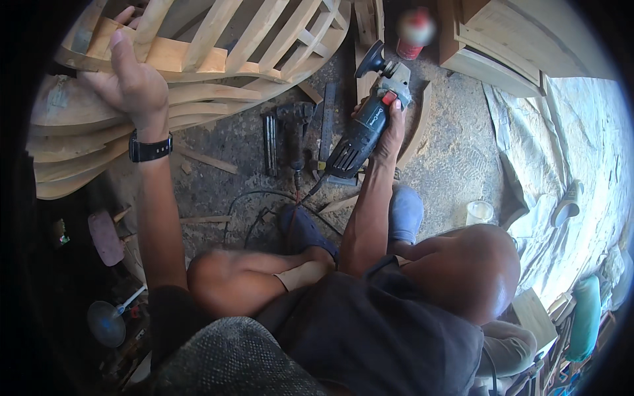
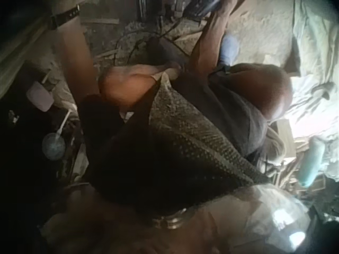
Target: The person applies glue to a small wooden block and attaches it to a wooden frame, then uses a nail gun and a hammer to secure it before sanding the frame with a power sander.
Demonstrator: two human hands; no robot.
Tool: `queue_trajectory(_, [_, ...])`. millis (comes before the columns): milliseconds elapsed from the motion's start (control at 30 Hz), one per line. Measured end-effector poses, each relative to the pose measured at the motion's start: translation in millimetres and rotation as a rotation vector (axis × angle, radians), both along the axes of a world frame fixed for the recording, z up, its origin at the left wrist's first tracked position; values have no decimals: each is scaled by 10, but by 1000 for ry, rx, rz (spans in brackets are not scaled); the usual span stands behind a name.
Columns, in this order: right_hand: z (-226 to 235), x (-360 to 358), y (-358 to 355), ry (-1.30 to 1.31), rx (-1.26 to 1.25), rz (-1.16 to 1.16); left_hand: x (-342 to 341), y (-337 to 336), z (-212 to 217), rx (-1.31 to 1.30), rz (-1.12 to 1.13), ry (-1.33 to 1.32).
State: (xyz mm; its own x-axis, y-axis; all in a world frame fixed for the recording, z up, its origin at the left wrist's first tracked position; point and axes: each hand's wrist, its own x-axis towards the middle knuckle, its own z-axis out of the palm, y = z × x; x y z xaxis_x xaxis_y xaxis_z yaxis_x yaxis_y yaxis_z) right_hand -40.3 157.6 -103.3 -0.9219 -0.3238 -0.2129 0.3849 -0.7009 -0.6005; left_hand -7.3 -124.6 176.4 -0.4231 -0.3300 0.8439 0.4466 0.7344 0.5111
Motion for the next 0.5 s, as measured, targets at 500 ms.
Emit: queue_trajectory(500, [208,365,-31,-64,-49,48,88,92,162,264,-60,-182])
